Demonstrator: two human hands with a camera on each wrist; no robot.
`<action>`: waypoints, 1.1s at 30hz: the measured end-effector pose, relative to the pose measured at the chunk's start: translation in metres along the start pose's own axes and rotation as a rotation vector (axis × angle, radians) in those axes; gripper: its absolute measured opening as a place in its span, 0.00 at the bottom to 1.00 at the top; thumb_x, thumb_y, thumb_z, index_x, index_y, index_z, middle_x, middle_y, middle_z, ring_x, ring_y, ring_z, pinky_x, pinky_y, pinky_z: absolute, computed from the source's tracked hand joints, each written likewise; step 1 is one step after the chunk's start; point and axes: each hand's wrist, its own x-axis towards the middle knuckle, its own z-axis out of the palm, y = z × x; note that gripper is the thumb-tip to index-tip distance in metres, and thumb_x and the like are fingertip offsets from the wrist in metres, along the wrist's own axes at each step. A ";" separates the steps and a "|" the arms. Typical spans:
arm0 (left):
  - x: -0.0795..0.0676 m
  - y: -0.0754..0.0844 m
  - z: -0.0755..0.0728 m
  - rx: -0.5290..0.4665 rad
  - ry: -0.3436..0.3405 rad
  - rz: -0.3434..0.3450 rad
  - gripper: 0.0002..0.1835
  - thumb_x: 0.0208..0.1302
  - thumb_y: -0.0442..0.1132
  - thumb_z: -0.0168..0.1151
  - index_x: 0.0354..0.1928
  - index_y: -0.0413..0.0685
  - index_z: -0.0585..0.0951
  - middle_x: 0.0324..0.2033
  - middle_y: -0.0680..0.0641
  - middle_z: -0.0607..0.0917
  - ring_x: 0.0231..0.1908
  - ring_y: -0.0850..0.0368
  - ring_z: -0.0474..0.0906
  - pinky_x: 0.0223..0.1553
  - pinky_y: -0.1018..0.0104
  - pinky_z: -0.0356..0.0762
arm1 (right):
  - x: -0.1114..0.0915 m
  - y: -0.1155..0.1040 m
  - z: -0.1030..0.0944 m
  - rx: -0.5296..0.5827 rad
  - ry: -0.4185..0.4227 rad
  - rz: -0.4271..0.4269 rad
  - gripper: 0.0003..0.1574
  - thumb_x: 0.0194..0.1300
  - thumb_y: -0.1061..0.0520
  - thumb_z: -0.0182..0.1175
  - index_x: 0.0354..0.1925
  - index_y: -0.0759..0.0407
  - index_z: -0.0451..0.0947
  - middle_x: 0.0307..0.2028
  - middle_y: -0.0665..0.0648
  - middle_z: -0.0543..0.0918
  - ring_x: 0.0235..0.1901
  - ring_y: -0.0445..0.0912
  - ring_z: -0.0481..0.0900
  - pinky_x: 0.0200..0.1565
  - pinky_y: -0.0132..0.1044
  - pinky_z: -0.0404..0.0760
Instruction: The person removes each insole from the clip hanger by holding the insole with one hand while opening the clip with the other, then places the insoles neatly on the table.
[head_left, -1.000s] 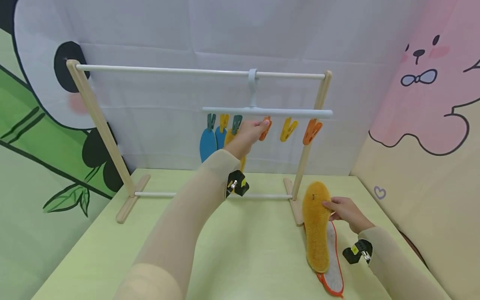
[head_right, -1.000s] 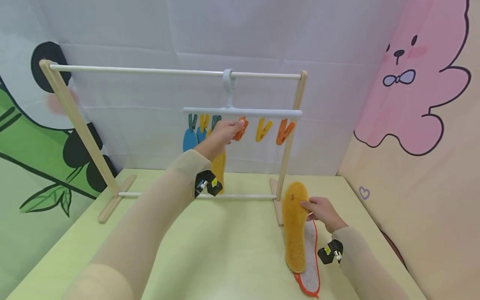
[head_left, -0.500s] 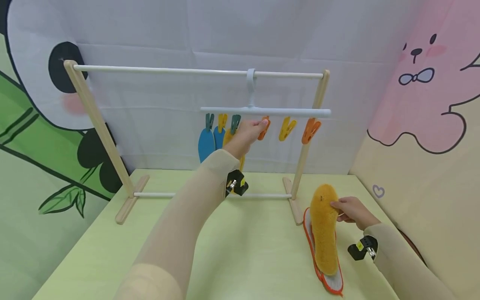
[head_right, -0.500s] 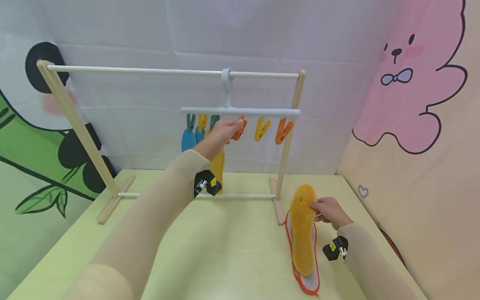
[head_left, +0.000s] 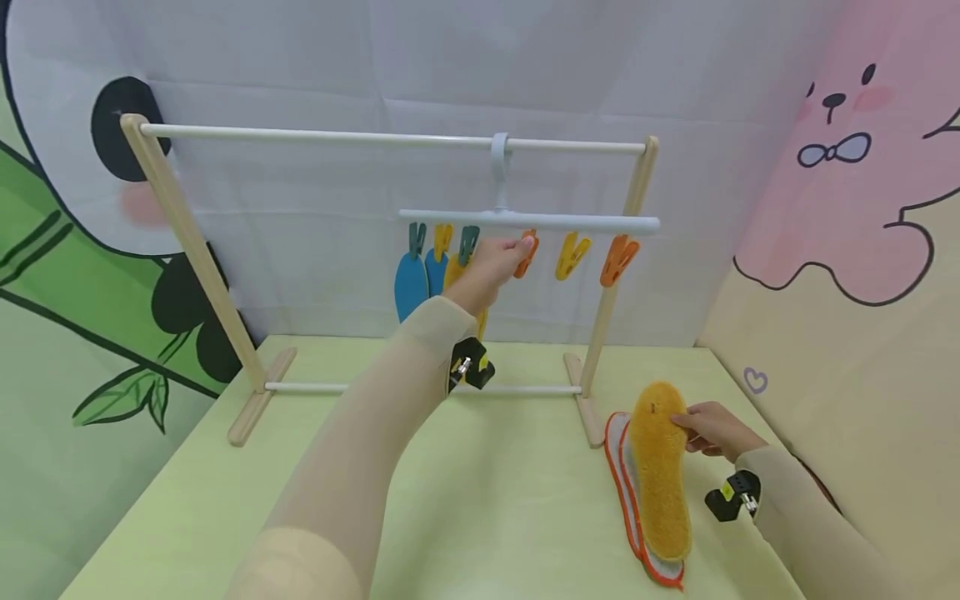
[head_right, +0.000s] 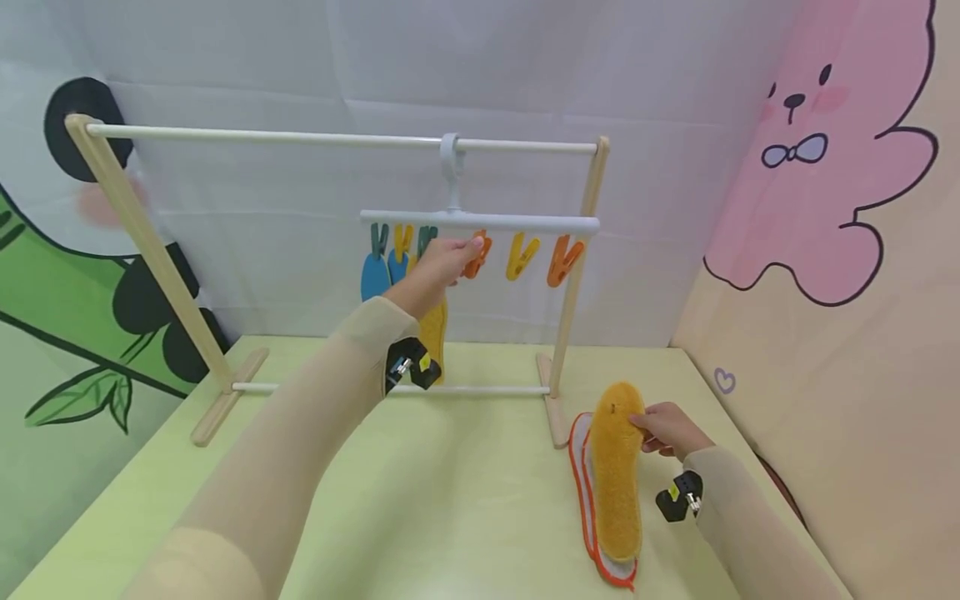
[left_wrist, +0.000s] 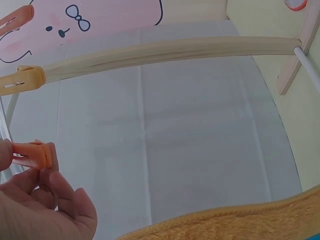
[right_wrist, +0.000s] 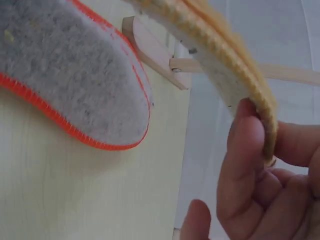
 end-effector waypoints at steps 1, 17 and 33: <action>0.000 0.001 0.000 0.001 -0.003 0.002 0.22 0.72 0.50 0.51 0.22 0.43 0.68 0.19 0.49 0.65 0.26 0.56 0.58 0.39 0.63 0.57 | 0.000 0.001 -0.001 -0.011 0.001 0.005 0.17 0.72 0.56 0.51 0.25 0.59 0.72 0.19 0.50 0.74 0.20 0.41 0.74 0.27 0.35 0.68; 0.002 0.001 0.006 -0.020 0.010 -0.006 0.20 0.72 0.49 0.50 0.24 0.43 0.70 0.22 0.48 0.67 0.31 0.55 0.64 0.46 0.60 0.60 | -0.001 0.014 0.003 -0.019 0.021 0.047 0.21 0.72 0.57 0.50 0.20 0.56 0.67 0.18 0.50 0.73 0.20 0.42 0.76 0.28 0.37 0.66; 0.002 -0.002 0.006 -0.020 0.022 -0.022 0.22 0.71 0.50 0.52 0.23 0.42 0.70 0.20 0.49 0.67 0.26 0.57 0.60 0.37 0.65 0.58 | 0.002 0.031 0.017 -0.028 0.050 0.086 0.16 0.72 0.54 0.49 0.32 0.64 0.73 0.26 0.52 0.76 0.24 0.45 0.76 0.30 0.38 0.66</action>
